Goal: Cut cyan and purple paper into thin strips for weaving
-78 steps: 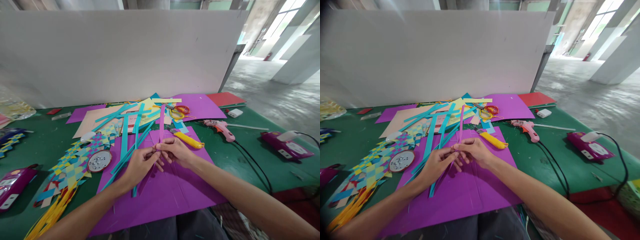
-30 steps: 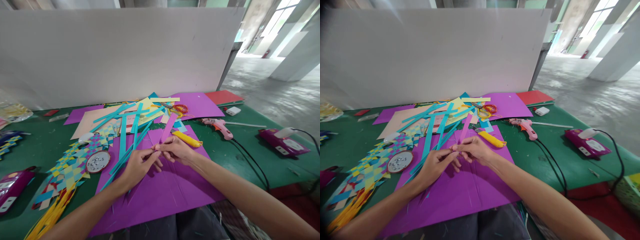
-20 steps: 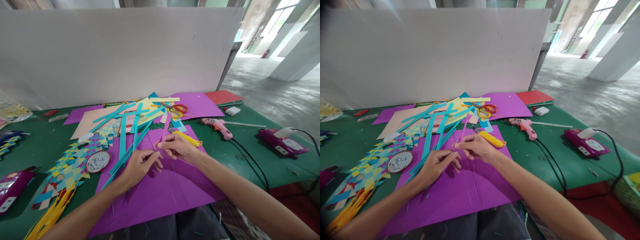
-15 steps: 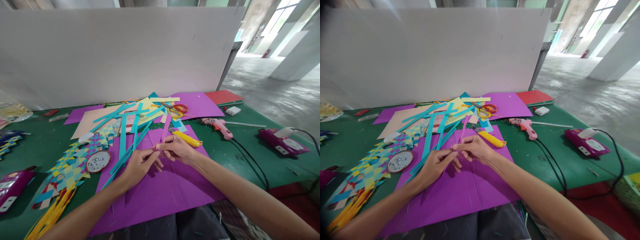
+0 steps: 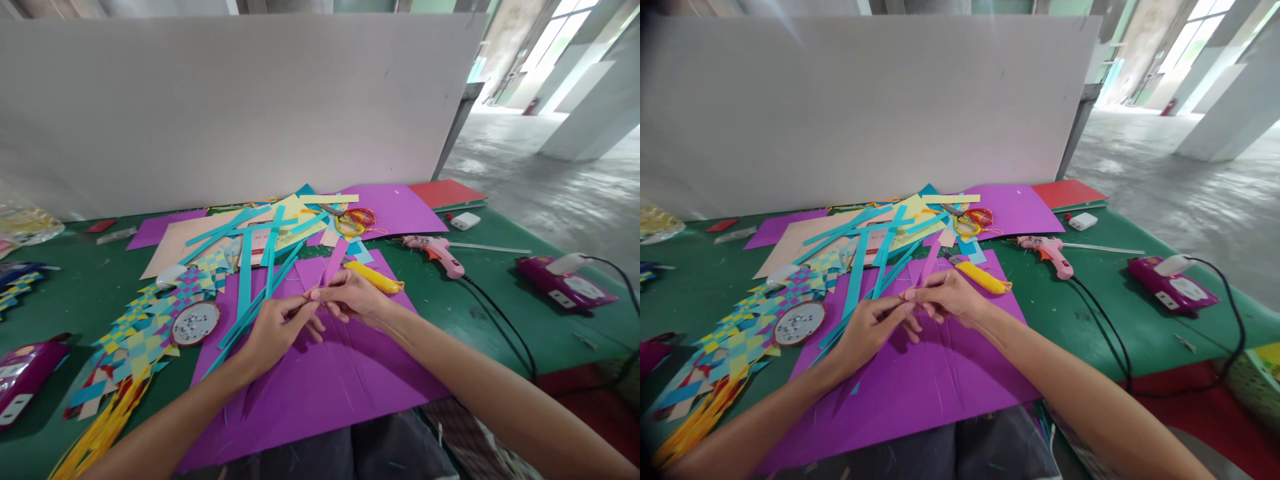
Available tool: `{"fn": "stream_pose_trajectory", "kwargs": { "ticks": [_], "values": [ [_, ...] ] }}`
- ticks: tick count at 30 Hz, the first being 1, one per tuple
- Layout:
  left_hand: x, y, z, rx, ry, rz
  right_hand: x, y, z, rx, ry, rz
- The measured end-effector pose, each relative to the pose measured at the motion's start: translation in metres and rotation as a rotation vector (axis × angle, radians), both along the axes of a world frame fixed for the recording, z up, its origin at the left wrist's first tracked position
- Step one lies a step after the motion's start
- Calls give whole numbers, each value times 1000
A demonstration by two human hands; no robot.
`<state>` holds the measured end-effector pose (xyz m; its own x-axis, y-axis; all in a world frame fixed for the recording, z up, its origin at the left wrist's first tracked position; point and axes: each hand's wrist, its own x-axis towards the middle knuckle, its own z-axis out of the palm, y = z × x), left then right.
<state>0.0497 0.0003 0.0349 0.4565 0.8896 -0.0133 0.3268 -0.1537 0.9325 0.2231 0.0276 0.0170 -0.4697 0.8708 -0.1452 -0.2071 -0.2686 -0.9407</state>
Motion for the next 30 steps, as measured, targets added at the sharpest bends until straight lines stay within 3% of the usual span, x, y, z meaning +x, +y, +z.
{"fn": "stream_pose_trajectory", "kwargs": {
  "ticks": [9,16,23,30],
  "values": [
    [-1,0,3,40,39,29,11,5,6,74,-31,-26],
    [-1,1,1,5,11,42,3,1,-1,70,-32,-25],
    [-1,1,3,45,15,46,9,3,5,62,-51,-20],
    [0,0,3,-21,-8,60,3,1,1,62,-2,-16]
  ]
}}
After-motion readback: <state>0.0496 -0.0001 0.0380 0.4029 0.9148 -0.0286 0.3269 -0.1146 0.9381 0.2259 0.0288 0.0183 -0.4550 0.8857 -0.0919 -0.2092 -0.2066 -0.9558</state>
